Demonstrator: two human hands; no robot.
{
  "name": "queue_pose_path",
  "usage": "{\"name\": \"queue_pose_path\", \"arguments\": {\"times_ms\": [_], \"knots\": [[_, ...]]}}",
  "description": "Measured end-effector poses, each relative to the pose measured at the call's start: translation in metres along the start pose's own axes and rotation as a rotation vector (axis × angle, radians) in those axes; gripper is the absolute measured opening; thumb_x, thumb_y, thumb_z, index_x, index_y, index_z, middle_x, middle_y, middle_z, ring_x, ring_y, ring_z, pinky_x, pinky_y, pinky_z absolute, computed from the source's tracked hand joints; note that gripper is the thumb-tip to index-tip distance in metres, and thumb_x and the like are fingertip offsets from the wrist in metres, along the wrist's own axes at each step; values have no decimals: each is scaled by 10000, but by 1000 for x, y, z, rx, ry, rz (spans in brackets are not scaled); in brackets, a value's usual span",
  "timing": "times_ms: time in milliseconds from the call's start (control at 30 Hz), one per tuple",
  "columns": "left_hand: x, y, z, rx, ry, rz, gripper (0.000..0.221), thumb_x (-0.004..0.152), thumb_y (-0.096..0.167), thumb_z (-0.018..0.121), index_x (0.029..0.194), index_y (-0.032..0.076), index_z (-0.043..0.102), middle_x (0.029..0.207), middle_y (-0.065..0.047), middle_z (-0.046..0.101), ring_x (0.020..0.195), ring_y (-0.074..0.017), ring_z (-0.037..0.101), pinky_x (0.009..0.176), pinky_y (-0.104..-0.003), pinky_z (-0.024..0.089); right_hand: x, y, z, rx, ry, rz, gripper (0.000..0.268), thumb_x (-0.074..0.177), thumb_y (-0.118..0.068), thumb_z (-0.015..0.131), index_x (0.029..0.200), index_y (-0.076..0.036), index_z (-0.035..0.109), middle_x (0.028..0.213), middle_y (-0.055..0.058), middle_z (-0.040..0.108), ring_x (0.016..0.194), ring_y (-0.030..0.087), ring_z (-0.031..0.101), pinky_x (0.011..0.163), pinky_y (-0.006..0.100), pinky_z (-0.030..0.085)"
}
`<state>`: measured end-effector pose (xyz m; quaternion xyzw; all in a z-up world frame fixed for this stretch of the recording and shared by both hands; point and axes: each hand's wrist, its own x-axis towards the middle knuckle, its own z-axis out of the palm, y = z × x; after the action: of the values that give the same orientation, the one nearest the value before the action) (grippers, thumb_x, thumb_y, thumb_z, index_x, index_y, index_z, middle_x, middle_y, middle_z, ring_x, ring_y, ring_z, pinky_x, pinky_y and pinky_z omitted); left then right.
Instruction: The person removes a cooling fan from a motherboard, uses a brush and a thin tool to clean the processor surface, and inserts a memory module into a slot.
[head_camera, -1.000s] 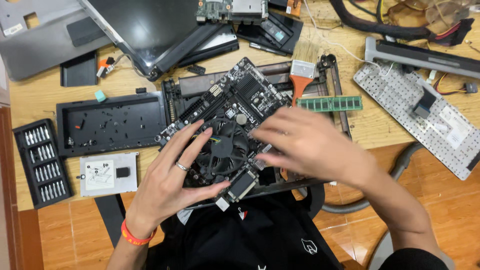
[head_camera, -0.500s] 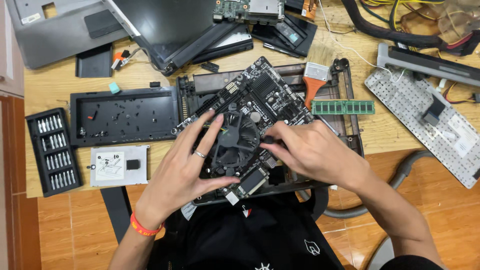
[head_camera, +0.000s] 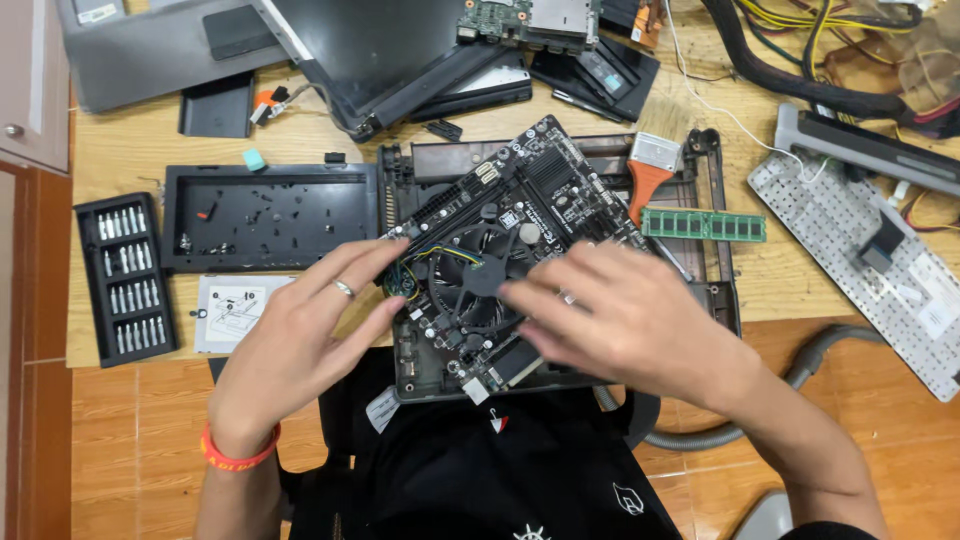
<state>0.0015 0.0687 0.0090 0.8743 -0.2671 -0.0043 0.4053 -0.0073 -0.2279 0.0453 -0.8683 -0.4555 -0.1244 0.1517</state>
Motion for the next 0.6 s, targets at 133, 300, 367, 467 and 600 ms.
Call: {"name": "queue_pose_path", "arguments": {"times_ms": [133, 300, 367, 467, 600], "knots": [[-1, -5, 3, -4, 32, 96, 444, 928, 130, 726, 1352, 71, 609, 1322, -143, 669, 1087, -356, 706, 900, -381, 572, 15, -3, 12, 112, -274, -186, 519, 826, -158, 685, 1324, -14, 679, 970, 42, 603, 905, 194, 629, 683, 316, 542], [1, -13, -5, -61, 4, 109, 540, 876, 133, 747, 1379, 42, 573, 1347, -135, 614, 1091, -360, 676, 874, -390, 556, 30, -6, 17, 75, -363, -255, 496, 727, -167, 638, 1187, 16, 606, 1081, 68, 595, 963, 205, 603, 594, 307, 535], [2, -19, -7, -90, -15, 99, 486, 890, 109, 727, 1350, 46, 585, 1365, -124, 607, 1094, -342, 683, 867, -378, 562, 31, -4, 17, 110, -340, -261, 449, 768, -154, 633, 1185, 11, 602, 1066, 62, 585, 954, 199, 603, 600, 304, 535], [-1, -25, -6, -126, -38, 81, 408, 905, 81, 710, 1298, 49, 607, 1373, -108, 613, 1086, -322, 692, 862, -368, 565, 31, -4, 24, 144, -333, -237, 359, 829, -145, 623, 1155, 3, 598, 1034, 59, 569, 928, 192, 600, 603, 301, 536], [-3, -33, -3, -110, 19, 131, 355, 931, 68, 695, 1272, 29, 605, 1354, -106, 635, 1117, -322, 696, 898, -363, 573, 27, -3, 30, 96, -352, -209, 354, 838, -171, 612, 1147, 2, 600, 957, 64, 544, 884, 195, 601, 591, 322, 531]]}}
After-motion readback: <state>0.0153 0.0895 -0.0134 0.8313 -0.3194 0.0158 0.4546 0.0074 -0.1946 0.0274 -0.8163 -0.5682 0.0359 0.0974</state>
